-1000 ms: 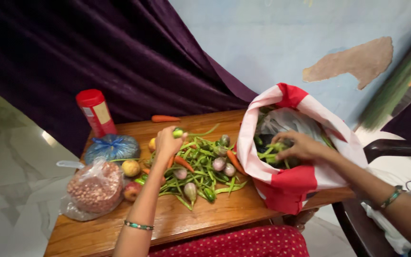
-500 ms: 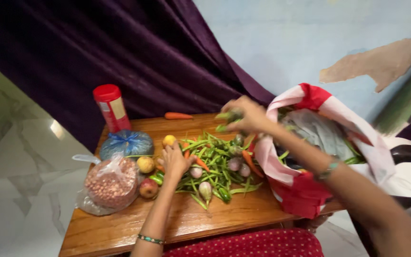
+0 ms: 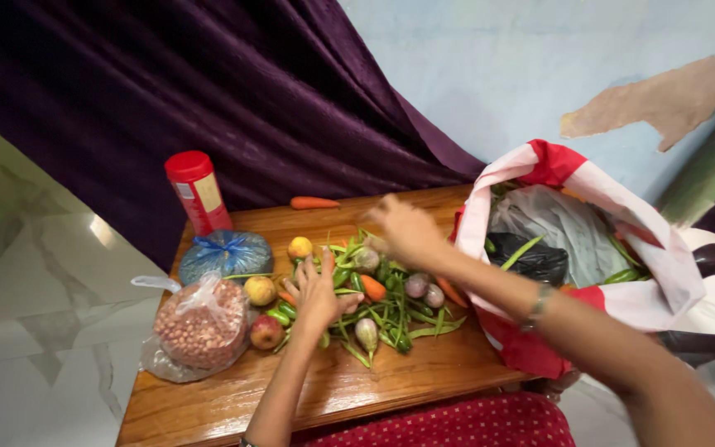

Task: The person unpacks groceries from a red and white reusable bag onto a wooden table. They remove a red cylindrical container, a blue plastic bag, a clear bag of beans, several potatoes, green beans, carrots, and other vegetables, placing them on the table.

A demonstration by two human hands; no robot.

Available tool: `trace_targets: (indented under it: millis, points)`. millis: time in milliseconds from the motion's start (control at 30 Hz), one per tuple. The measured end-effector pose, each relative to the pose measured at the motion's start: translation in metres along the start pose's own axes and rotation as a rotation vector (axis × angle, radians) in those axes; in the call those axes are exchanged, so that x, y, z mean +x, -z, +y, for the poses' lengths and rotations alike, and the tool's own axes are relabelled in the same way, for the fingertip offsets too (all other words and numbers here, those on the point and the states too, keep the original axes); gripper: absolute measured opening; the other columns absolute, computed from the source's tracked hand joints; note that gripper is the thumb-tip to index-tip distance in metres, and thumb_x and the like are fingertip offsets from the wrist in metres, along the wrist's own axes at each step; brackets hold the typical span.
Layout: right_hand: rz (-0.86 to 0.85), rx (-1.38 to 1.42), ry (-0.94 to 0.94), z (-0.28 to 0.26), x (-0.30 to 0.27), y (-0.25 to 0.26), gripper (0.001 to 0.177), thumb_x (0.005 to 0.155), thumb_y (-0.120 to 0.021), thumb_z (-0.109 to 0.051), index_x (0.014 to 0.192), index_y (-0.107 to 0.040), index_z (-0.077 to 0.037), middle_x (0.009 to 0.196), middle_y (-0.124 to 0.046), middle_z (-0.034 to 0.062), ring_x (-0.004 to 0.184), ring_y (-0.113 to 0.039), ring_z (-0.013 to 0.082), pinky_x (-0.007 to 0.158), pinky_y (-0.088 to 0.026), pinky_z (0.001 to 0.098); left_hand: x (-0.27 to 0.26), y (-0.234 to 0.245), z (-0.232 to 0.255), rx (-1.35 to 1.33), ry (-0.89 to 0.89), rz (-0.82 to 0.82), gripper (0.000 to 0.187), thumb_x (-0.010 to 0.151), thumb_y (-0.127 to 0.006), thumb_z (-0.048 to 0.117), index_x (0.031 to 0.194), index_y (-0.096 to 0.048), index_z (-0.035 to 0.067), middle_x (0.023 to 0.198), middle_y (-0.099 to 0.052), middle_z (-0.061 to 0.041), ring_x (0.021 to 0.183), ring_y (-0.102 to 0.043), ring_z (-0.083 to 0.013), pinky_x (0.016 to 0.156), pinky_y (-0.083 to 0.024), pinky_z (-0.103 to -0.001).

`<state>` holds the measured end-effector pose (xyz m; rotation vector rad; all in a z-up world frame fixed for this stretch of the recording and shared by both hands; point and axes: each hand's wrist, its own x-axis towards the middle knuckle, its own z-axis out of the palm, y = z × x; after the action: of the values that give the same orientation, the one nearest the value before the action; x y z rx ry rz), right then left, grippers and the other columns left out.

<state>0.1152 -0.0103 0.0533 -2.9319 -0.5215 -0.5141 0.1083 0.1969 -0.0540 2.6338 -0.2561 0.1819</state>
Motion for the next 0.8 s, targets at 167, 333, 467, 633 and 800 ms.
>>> trace_targets:
  millis: [167,333,467,633,800]
  points:
    - [0.127,0.022,-0.204,0.084,-0.052,0.099,0.029,0.088,-0.072,-0.040,0.101,-0.079,-0.015,0.090,-0.075,0.0149,0.084,-0.071,0.0368,0.075,-0.056,0.0497,-0.012,-0.002,0.040,-0.006,-0.092,0.111,0.111,0.069,-0.089,0.050,0.156,-0.031,0.013,0.160,-0.026,-0.025,0.149,-0.021,-0.0457,0.116,-0.012,-0.071]
    - [-0.320,-0.534,-0.123,0.167,-0.110,0.082,0.035,0.070,-0.079,-0.033,0.104,-0.080,-0.026,0.101,-0.073,0.0113,0.100,-0.070,0.0319,0.088,-0.055,0.0468,-0.022,-0.003,0.091,-0.047,-0.266,0.153,0.098,0.071,-0.087,0.042,0.150,-0.042,0.008,0.159,-0.028,-0.027,0.148,-0.022,-0.0465,0.114,-0.012,-0.071]
    - [-0.085,-0.515,0.050,0.198,-0.130,0.058,0.028,0.065,-0.077,-0.028,0.093,-0.080,-0.024,0.096,-0.073,0.0106,0.097,-0.069,0.0355,0.078,-0.053,0.0481,-0.035,0.003,0.122,-0.114,-0.375,0.167,0.085,0.073,-0.086,0.043,0.142,-0.050,0.008,0.156,-0.033,-0.027,0.146,-0.026,-0.0465,0.115,-0.012,-0.071]
    - [-0.108,-0.536,-0.092,0.169,-0.114,0.134,0.006,0.091,-0.068,-0.022,0.089,-0.072,-0.018,0.087,-0.074,0.0054,0.087,-0.072,0.0258,0.078,-0.054,0.0429,-0.047,0.032,0.148,-0.252,-0.535,0.366,0.082,0.079,-0.083,0.045,0.143,-0.052,0.006,0.151,-0.047,-0.022,0.141,-0.038,-0.0434,0.114,-0.022,-0.064]
    - [0.162,0.075,0.246,0.084,-0.096,0.176,0.016,0.082,-0.070,-0.019,0.096,-0.073,-0.011,0.095,-0.073,0.0072,0.086,-0.070,0.0296,0.071,-0.055,0.0423,-0.037,0.035,0.190,-0.573,-0.568,0.296,0.077,0.085,-0.075,0.038,0.147,-0.047,0.002,0.113,-0.069,-0.021,0.101,-0.065,-0.0411,0.089,-0.050,-0.053]
